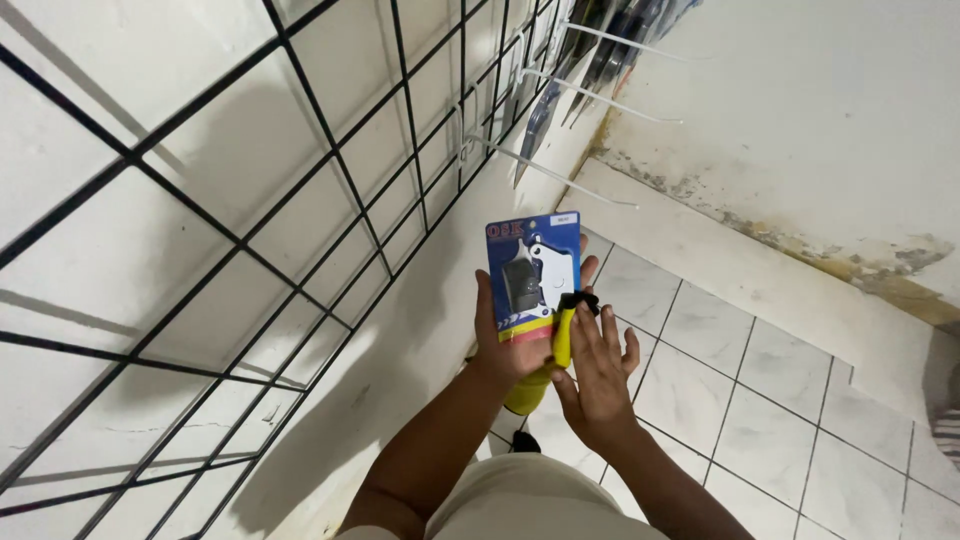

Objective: Clean and organize packaged automotive brake pads on a wire display rack.

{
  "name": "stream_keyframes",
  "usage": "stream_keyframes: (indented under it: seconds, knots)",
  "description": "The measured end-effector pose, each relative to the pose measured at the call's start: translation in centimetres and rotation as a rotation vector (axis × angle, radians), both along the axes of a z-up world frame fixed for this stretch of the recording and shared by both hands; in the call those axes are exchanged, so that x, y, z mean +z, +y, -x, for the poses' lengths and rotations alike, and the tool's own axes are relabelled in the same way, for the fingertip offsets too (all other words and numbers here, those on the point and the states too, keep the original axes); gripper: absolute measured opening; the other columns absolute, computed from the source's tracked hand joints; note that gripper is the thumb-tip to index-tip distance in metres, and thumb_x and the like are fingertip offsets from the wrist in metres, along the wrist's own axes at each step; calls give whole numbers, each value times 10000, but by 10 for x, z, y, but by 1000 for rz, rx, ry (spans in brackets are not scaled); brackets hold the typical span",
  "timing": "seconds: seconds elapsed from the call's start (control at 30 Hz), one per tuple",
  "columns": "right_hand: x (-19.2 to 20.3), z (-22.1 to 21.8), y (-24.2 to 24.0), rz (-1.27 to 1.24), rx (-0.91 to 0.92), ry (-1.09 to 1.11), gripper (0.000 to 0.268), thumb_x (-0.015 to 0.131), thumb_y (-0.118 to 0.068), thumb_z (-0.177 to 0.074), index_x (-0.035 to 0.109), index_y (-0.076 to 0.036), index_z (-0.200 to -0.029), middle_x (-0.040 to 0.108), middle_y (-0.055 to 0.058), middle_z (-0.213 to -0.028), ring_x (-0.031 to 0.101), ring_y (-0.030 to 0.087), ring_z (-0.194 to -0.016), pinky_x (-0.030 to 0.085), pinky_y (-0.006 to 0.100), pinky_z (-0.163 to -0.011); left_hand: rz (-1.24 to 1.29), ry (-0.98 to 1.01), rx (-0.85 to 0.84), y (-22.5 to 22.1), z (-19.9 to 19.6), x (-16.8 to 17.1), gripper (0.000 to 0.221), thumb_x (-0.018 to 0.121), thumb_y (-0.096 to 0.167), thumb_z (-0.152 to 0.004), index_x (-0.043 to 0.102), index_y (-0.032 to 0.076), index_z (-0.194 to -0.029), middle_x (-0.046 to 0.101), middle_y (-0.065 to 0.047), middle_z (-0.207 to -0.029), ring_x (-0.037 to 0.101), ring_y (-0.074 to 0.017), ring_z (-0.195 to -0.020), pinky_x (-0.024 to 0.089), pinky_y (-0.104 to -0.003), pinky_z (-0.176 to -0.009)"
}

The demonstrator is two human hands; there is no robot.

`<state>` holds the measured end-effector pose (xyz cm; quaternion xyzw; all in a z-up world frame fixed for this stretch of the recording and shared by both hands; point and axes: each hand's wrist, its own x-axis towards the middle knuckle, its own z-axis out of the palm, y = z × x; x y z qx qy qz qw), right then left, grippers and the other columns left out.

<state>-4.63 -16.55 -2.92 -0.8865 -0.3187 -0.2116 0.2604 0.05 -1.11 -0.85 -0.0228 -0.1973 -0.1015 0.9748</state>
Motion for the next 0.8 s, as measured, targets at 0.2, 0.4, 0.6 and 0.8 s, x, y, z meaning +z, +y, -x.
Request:
stream_keyframes:
  seconds: [0.2,0.4,0.6,0.8]
  knots:
    - [-1,-30,-9,-57,47,15,779,434,-505,-1024,230,-43,-1617,213,186,-1690,43,436,-1567,-42,609,-1168,-93,-65,-26,-7,8,-6,789,366,646,-1041,289,119,-1622,365,-124,-1634,378,-273,-1497,286,-430,-1274]
    - [21,-39,-4,-44,56,14,730,409,-462,-1058,219,-50,-1630,207,155,-1701,-11,406,-1573,-71,585,-1167,-125,488,-186,1,-13,-32,763,607,784,-861,708,94,-1172,755,-105,-942,713,-336,-764,544,-501,-698]
    - [-15,-26,-2,-11,82,39,785,457,-505,-1012,250,-54,-1619,242,177,-1683,47,456,-1563,-23,609,-1157,-70,78,-56,8,-9,-12,949,436,680,-905,162,168,-1655,252,-114,-1662,233,-307,-1541,201,-514,-1256]
    - [6,-47,-6,-20,69,45,782,435,-502,-1020,208,-79,-1638,210,138,-1701,-29,430,-1569,-49,594,-1156,-680,-263,701,1,-3,-60,802,651,-123,-710,378,100,-1430,616,-113,-1288,643,-198,-1050,559,-330,-901]
